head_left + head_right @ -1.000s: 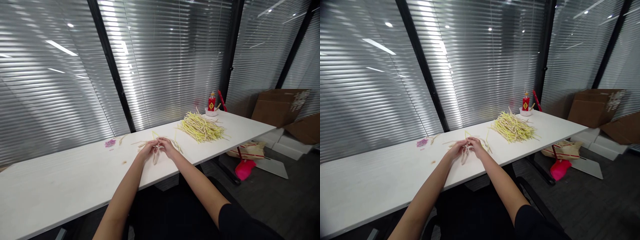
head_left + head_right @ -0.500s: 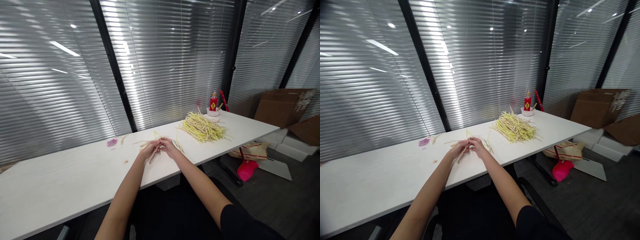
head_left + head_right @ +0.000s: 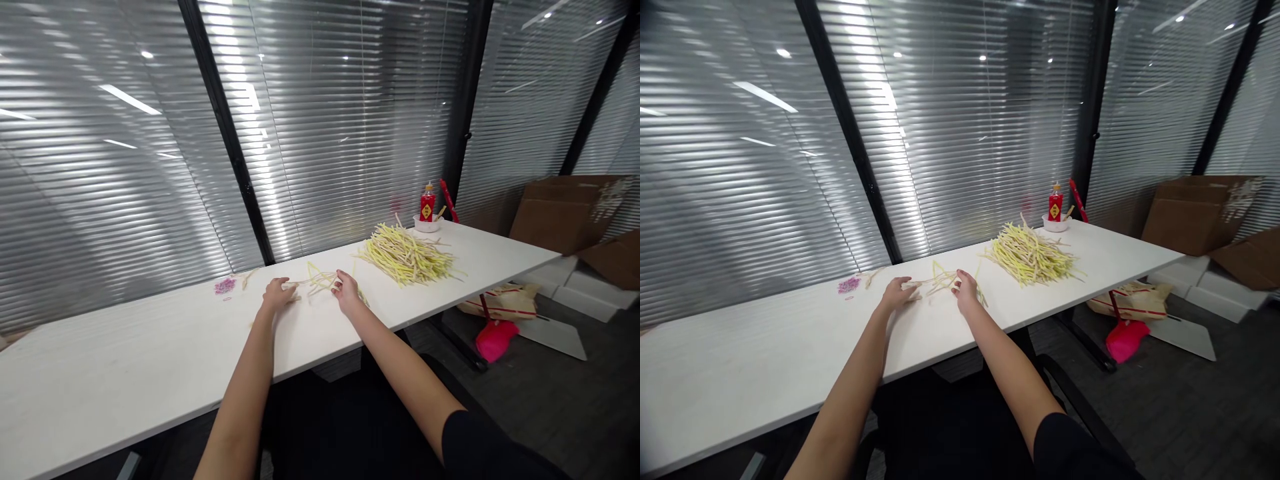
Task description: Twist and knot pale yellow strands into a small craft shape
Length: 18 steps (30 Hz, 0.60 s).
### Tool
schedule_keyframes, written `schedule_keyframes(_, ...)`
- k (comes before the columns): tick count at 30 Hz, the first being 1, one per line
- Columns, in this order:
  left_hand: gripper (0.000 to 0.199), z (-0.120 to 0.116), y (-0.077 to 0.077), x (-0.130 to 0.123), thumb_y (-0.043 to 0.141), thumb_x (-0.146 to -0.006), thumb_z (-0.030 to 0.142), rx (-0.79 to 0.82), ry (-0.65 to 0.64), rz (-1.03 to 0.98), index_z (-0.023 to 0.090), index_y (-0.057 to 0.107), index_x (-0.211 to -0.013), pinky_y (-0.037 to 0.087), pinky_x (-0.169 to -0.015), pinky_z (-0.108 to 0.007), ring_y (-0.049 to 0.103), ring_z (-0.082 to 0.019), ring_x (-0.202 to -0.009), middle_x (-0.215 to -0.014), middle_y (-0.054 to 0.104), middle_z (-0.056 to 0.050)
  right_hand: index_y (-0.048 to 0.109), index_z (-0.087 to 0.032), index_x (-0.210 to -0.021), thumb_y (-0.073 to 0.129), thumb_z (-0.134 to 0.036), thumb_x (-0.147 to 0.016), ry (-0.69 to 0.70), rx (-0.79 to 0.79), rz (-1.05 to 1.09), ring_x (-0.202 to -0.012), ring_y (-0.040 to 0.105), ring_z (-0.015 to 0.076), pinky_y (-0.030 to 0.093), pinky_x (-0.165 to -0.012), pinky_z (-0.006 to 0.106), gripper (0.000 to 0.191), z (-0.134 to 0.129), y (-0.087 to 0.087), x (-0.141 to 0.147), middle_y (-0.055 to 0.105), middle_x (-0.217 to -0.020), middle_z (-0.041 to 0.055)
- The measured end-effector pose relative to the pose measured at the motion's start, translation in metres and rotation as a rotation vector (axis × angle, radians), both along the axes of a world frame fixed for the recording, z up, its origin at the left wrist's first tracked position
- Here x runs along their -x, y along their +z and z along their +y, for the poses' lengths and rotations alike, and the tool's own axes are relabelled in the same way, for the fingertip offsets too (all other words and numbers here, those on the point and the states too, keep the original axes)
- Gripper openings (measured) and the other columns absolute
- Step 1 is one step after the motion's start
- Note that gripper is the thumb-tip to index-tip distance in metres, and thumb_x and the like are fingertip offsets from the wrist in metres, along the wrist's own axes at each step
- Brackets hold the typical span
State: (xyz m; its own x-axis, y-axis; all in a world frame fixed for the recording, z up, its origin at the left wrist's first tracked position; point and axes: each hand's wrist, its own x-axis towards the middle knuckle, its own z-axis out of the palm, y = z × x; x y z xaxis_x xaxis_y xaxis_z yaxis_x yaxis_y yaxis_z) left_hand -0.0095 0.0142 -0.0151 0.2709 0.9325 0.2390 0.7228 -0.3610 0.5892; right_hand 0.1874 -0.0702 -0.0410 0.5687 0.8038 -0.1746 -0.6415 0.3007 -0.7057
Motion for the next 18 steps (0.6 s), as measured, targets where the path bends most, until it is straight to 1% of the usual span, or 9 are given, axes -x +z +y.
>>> schedule_keyframes(2,0.061,-0.004,0.001,0.001,0.062,-0.065,0.04,0.084,-0.066,0.194,0.02,0.053,-0.122,0.033,-0.095,-0.047,0.045,-0.032,-0.114,-0.123,0.053,-0.01,0.061,-0.021,-0.085,0.069,-0.028,-0.062,0.001,0.006,0.01,-0.056,0.044,0.0069,0.038,-0.045,0.02,0.026,-0.001,0.001,0.001,0.056,-0.081,0.0001)
schedule_keyframes(3,0.066,-0.006,0.001,0.001,0.061,-0.065,0.041,0.099,-0.091,0.263,0.021,0.049,-0.126,0.031,-0.095,-0.05,0.044,-0.033,-0.116,-0.124,0.053,-0.01,0.061,-0.02,-0.086,0.069,-0.028,-0.063,0.002,0.007,0.013,-0.056,0.043,0.0067,0.038,-0.045,0.02,0.026,-0.001,0.001,0.001,0.056,-0.082,0.0001)
schedule_keyframes(5,0.066,-0.008,0.001,-0.001,0.059,-0.066,0.036,0.062,-0.12,0.364,0.022,0.046,-0.129,0.031,-0.094,-0.051,0.043,-0.033,-0.116,-0.124,0.052,-0.011,0.061,-0.02,-0.086,0.069,-0.027,-0.063,0.007,0.003,0.017,-0.056,0.043,0.0064,0.038,-0.045,0.019,0.025,-0.002,0.002,0.002,0.055,-0.082,0.0002)
schedule_keyframes(7,0.059,-0.01,0.001,-0.003,0.056,-0.066,0.026,-0.007,-0.145,0.444,0.022,0.049,-0.125,0.034,-0.09,-0.049,0.046,-0.032,-0.113,-0.123,0.053,-0.012,0.061,-0.019,-0.085,0.068,-0.026,-0.063,0.013,0.0,0.022,-0.056,0.043,0.0066,0.038,-0.045,0.019,0.024,-0.003,0.003,0.002,0.054,-0.08,0.0001)
schedule_keyframes(9,0.047,-0.012,0.002,-0.006,0.052,-0.067,0.018,-0.047,-0.191,0.495,0.021,0.057,-0.114,0.039,-0.084,-0.043,0.051,-0.03,-0.106,-0.117,0.056,-0.012,0.061,-0.018,-0.084,0.068,-0.025,-0.063,0.013,0.0,0.03,-0.056,0.043,0.0069,0.038,-0.044,0.019,0.023,-0.003,0.002,0.002,0.053,-0.076,-0.0001)
schedule_keyframes(13,0.03,-0.019,0.008,-0.01,0.049,-0.069,0.012,-0.084,-0.281,0.525,0.019,0.065,-0.093,0.041,-0.077,-0.032,0.056,-0.023,-0.092,-0.102,0.063,-0.01,0.061,-0.018,-0.083,0.068,-0.023,-0.063,0.007,0.003,0.039,-0.054,0.042,0.0069,0.038,-0.043,0.019,0.023,-0.003,0.001,0.002,0.051,-0.07,-0.0007)
schedule_keyframes(15,0.025,-0.02,0.013,-0.002,0.05,-0.071,0.014,-0.085,-0.327,0.534,0.018,0.065,-0.089,0.04,-0.075,-0.028,0.057,-0.021,-0.087,-0.095,0.064,-0.008,0.061,-0.018,-0.083,0.069,-0.023,-0.062,0.008,-0.007,0.039,-0.053,0.042,0.0067,0.038,-0.044,0.019,0.023,-0.004,0.0,0.002,0.051,-0.069,-0.0011)
schedule_keyframes(16,0.023,-0.019,0.015,0.007,0.05,-0.071,0.015,-0.079,-0.346,0.532,0.018,0.066,-0.088,0.04,-0.074,-0.027,0.057,-0.02,-0.085,-0.093,0.064,-0.008,0.061,-0.018,-0.083,0.069,-0.023,-0.062,0.009,-0.014,0.039,-0.053,0.042,0.0067,0.038,-0.044,0.019,0.023,-0.005,0.0,0.003,0.051,-0.069,-0.0013)
schedule_keyframes(18,0.019,-0.013,0.02,0.039,0.053,-0.072,0.018,-0.048,-0.364,0.505,0.018,0.066,-0.086,0.04,-0.073,-0.025,0.057,-0.018,-0.082,-0.09,0.065,-0.007,0.061,-0.018,-0.082,0.07,-0.023,-0.061,0.008,-0.02,0.04,-0.053,0.042,0.0067,0.038,-0.044,0.019,0.023,-0.006,0.001,0.003,0.051,-0.069,-0.0016)
